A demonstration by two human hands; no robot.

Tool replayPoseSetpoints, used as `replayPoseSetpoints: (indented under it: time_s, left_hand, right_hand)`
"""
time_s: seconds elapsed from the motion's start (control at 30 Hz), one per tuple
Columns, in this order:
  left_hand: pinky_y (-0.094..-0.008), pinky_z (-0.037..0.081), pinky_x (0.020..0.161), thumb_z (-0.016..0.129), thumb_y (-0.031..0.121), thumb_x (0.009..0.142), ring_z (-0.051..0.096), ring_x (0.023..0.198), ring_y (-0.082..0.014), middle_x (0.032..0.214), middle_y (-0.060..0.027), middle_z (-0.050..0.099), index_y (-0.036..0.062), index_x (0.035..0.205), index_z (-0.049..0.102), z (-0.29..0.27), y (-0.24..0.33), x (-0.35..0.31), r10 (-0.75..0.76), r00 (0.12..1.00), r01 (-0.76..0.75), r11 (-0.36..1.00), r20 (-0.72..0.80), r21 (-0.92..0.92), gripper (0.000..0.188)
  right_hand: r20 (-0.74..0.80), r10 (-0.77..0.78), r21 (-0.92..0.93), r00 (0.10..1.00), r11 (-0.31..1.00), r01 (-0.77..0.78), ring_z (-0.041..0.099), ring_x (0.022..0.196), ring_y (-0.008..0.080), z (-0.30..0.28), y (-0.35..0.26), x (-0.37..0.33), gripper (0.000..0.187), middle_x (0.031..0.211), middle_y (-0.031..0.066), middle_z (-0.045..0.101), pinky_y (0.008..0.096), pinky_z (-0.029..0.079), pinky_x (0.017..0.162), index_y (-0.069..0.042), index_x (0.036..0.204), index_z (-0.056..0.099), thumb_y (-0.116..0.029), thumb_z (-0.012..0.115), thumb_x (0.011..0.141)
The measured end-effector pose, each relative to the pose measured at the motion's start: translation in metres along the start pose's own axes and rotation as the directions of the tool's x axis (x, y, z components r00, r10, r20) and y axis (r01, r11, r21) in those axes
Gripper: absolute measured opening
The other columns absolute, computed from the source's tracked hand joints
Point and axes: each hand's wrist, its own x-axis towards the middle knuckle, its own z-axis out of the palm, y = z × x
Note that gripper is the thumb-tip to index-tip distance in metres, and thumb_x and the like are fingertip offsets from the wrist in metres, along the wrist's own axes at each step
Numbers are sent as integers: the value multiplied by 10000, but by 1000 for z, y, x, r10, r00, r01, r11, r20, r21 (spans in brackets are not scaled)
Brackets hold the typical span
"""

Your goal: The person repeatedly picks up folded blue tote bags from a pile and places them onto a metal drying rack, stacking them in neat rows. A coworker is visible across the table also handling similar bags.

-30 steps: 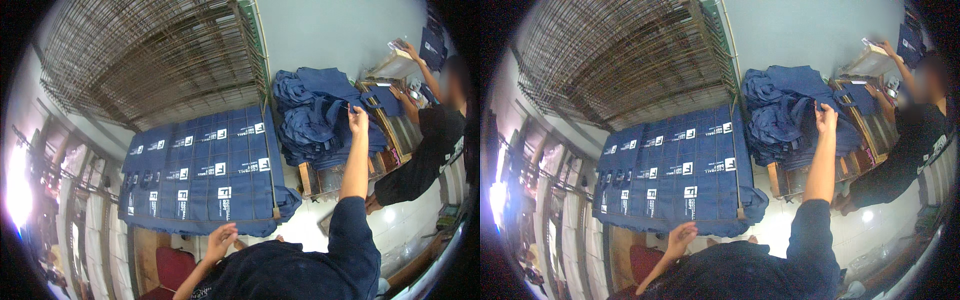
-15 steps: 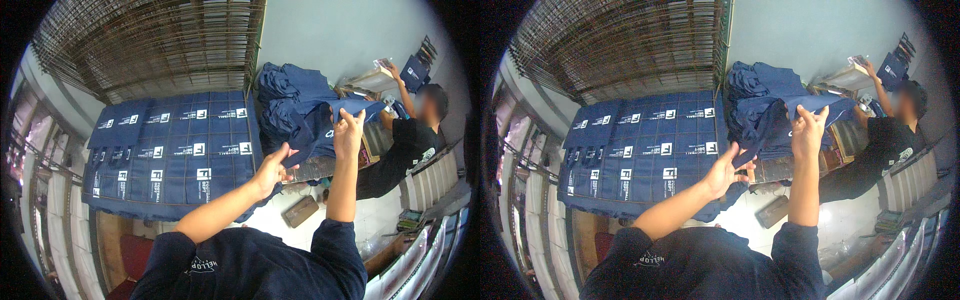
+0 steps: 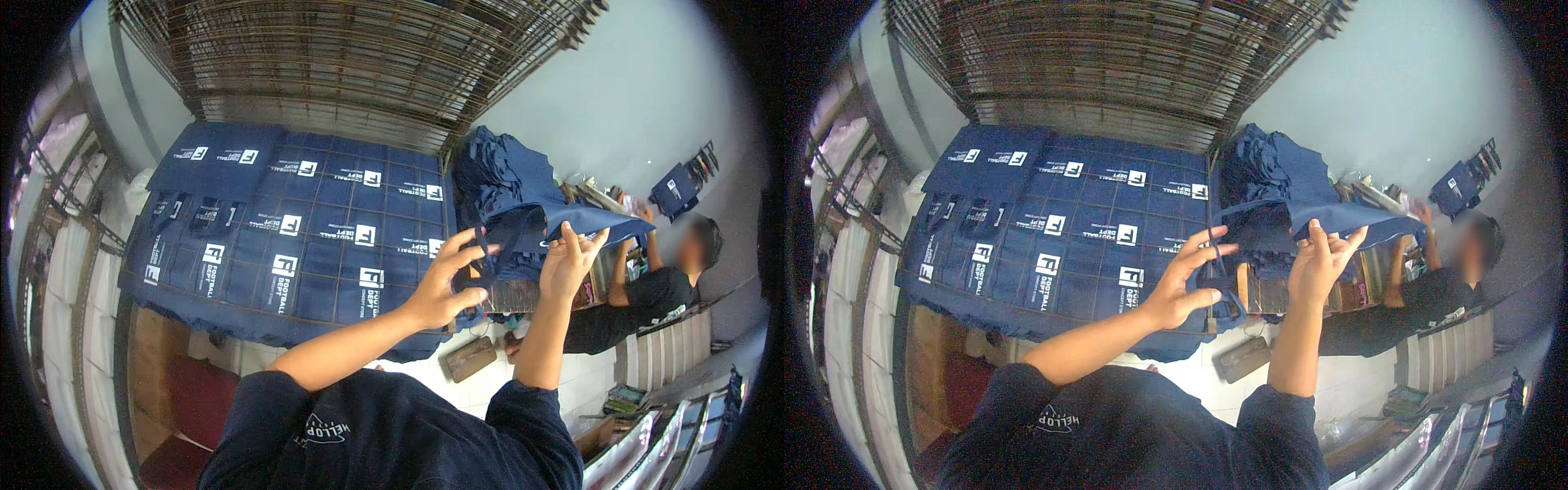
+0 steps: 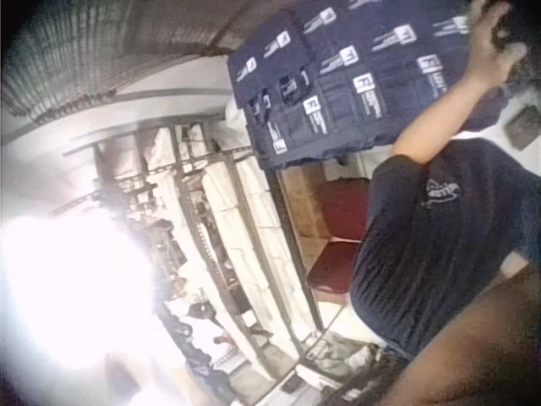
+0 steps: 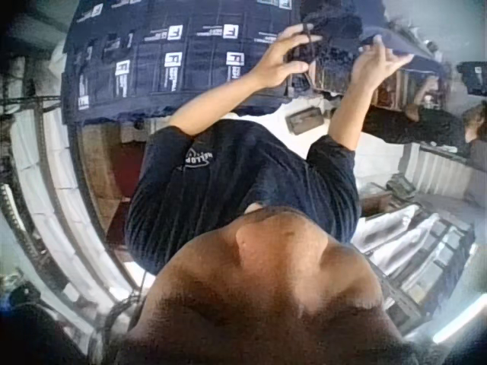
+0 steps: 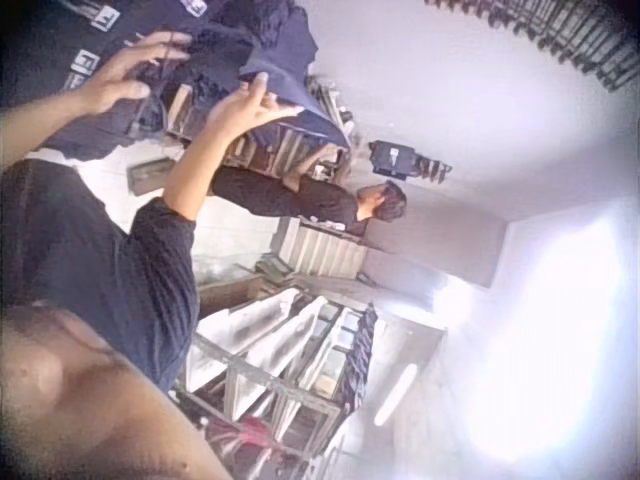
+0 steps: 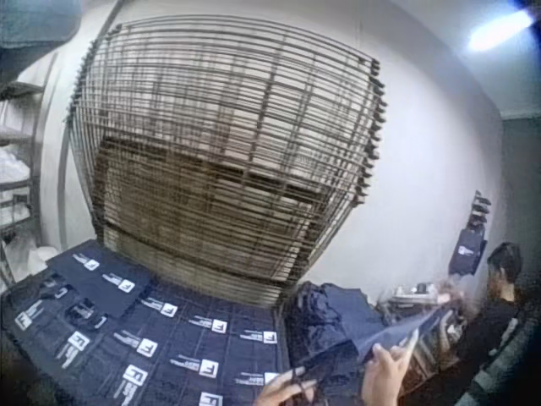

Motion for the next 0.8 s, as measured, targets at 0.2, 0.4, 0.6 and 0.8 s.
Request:
replayPoseSetpoints:
  time_s: [0.2, 0.4, 0.6, 0.8]
  left_hand:
    - [-410, 357, 921, 614, 198, 812, 558, 1017, -262, 848, -61, 655, 56, 790, 604, -48, 32, -6, 19, 984, 1, 994, -180, 109, 144]
    - [-407, 406, 827, 711, 293, 708, 566, 957, -278, 967, -107, 612, 60, 906, 646, -133, 81, -42, 246, 969, -240, 921, 21, 307, 312]
    - [-498, 264, 1000, 401, 767, 721, 274, 1285, -312, 1389, -153, 292, 60, 1361, 290, -159, 18, -139, -712, 693, 490, 577, -109, -653, 960]
    - [-450, 401, 900, 346, 620, 848, 434, 1166, -311, 1297, -150, 422, 96, 1366, 303, -148, -9, -152, -474, 737, 472, -148, 482, -869, 738]
  right_hand:
    - [80, -1, -9, 997, 1000, 1, 494, 758, 101, 29, 8, -24, 848, 871, 31, 494, 210, 385, 682, -46, 1398, 74, 78, 560, 715]
    - [195, 101, 27, 976, 994, -108, 489, 1037, 229, 60, -2, -46, 736, 1120, 127, 486, 321, 374, 936, 14, 1334, 261, 6, 530, 649]
    - [513, 428, -144, 744, 897, -418, 532, 1066, 230, 134, 8, -68, 753, 1235, 143, 495, 340, 430, 925, -7, 1344, 317, -35, 485, 611]
    - [709, 494, -251, 503, 844, -474, 575, 1010, 231, 200, -1, -95, 830, 1144, 169, 558, 295, 428, 910, 20, 1369, 223, 41, 480, 580]
